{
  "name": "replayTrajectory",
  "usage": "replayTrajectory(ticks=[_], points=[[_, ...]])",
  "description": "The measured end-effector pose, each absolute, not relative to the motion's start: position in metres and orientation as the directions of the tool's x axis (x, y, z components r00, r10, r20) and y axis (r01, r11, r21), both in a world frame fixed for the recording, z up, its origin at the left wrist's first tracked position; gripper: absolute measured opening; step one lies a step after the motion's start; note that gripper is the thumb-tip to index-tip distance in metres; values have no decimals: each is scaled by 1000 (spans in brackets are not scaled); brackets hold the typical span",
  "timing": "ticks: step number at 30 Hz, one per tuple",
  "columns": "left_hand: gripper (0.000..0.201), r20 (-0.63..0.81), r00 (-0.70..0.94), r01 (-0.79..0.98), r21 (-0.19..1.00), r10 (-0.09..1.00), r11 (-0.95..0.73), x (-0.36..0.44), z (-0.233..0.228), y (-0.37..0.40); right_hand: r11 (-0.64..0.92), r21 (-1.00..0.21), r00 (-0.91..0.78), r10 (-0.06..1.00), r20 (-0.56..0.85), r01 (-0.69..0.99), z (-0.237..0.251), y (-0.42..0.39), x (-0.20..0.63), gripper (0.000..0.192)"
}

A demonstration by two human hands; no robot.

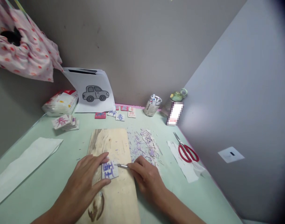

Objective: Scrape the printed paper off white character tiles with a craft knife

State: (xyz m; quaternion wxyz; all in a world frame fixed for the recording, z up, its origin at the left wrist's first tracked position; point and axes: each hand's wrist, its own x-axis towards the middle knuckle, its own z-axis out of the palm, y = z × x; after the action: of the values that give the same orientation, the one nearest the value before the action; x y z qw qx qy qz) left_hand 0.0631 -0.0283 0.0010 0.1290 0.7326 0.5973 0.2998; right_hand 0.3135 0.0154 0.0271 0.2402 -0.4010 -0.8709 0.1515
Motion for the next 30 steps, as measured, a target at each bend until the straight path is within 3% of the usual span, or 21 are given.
replayTrajectory(ticks=[10,18,30], points=[[56,247,109,785,573,963,-235,60,-2,-29,616,-512,-584,774,247,599,35,15,318,27],[57,281,107,793,554,954,-252,60,-2,-30,632,-438,-580,771,265,640,29,15,311,29],[58,250,89,776,589,964,-224,60,-3,-30,623,-456,-570,777,268,635,29,18,310,28]])
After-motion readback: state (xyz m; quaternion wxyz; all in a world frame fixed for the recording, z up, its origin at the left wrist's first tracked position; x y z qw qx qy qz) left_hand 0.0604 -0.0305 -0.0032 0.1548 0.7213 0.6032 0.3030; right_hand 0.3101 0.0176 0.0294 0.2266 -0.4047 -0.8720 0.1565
